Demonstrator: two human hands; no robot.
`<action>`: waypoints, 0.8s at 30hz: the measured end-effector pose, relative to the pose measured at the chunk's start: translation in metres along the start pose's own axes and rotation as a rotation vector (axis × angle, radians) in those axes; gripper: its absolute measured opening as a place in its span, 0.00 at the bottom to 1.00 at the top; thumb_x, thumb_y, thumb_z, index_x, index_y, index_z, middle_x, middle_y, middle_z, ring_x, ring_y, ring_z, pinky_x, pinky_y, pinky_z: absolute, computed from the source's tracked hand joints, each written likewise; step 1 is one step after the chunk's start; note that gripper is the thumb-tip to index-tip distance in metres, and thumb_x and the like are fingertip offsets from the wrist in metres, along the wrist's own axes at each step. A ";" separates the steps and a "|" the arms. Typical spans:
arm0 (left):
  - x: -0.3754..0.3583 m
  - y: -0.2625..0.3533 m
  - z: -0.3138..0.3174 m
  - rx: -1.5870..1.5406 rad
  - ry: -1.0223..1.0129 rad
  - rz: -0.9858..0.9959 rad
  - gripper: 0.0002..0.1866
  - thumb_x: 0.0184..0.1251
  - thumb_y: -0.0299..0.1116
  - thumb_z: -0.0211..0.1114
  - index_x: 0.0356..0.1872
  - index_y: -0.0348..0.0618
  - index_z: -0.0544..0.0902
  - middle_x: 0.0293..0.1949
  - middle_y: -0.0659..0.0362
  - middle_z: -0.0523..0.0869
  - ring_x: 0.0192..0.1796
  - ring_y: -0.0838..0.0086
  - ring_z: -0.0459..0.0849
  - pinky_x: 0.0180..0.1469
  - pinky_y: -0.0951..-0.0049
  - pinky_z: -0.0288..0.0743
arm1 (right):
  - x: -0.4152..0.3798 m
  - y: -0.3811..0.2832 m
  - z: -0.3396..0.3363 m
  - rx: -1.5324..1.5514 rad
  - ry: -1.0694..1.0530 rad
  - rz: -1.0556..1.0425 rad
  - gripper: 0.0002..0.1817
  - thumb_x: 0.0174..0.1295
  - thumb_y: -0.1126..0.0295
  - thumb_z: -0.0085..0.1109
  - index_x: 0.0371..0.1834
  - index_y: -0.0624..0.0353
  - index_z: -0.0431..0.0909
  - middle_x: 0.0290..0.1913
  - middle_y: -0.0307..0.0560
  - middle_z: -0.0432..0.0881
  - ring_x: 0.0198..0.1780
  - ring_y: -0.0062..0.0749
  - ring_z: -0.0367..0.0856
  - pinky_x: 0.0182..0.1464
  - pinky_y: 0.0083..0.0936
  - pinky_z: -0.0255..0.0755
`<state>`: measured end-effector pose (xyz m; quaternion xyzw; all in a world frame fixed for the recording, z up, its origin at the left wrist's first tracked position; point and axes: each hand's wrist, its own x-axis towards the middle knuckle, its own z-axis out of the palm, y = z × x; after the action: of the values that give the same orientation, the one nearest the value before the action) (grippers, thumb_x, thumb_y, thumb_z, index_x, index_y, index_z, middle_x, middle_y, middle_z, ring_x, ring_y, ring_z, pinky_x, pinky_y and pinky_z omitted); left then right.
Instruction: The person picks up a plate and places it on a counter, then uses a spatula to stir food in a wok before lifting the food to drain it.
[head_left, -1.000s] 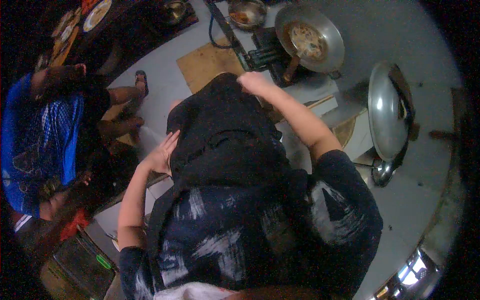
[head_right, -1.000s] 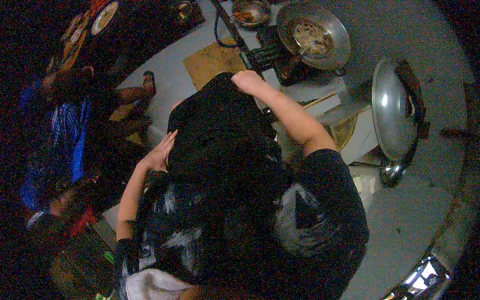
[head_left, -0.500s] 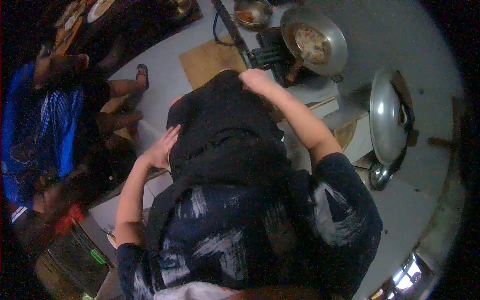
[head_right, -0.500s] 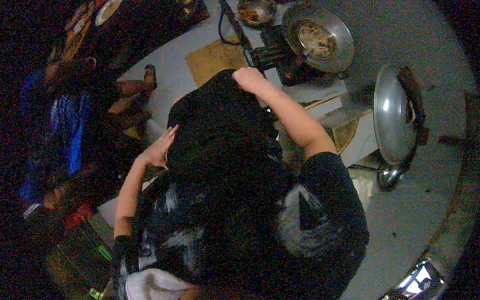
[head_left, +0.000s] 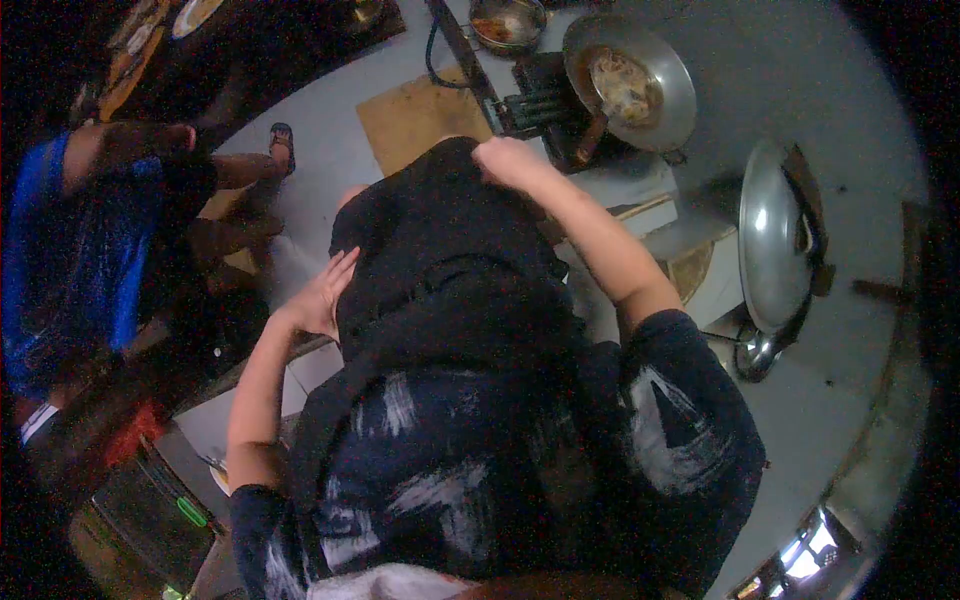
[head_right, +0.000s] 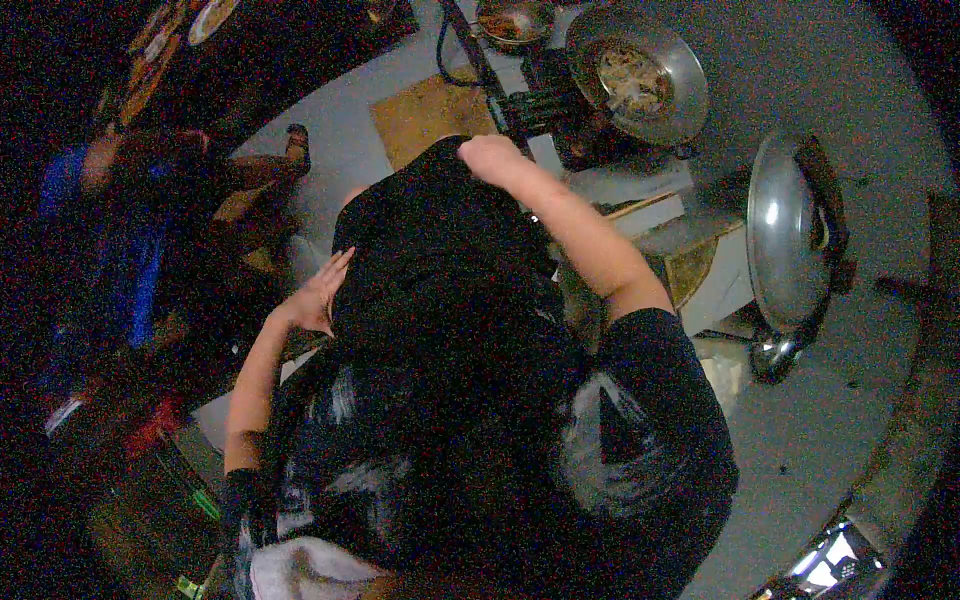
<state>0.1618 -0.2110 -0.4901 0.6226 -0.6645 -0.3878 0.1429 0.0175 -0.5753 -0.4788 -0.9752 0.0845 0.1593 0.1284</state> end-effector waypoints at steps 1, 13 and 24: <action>0.001 -0.001 0.002 0.000 0.001 0.001 0.68 0.09 0.41 0.79 0.65 0.46 0.47 0.68 0.50 0.42 0.68 0.47 0.43 0.66 0.57 0.49 | 0.003 -0.002 0.010 -0.047 -0.028 -0.015 0.07 0.48 0.75 0.50 0.27 0.62 0.78 0.32 0.55 0.80 0.37 0.46 0.80 0.37 0.38 0.75; 0.003 -0.004 0.010 0.059 -0.056 -0.031 0.79 -0.01 0.39 0.79 0.67 0.57 0.35 0.68 0.49 0.36 0.69 0.48 0.38 0.67 0.56 0.45 | 0.006 -0.002 0.011 -0.008 -0.099 -0.030 0.08 0.47 0.75 0.51 0.29 0.64 0.79 0.35 0.56 0.80 0.39 0.48 0.80 0.39 0.39 0.75; 0.002 0.001 0.007 0.063 -0.066 -0.070 0.75 0.01 0.40 0.79 0.66 0.42 0.42 0.68 0.48 0.38 0.69 0.48 0.40 0.68 0.57 0.44 | 0.018 0.005 0.019 -0.019 -0.090 -0.061 0.09 0.43 0.72 0.59 0.29 0.59 0.78 0.33 0.53 0.80 0.38 0.47 0.79 0.38 0.39 0.74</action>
<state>0.1560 -0.2104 -0.4948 0.6366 -0.6586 -0.3915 0.0875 0.0276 -0.5765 -0.5032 -0.9703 0.0471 0.1999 0.1275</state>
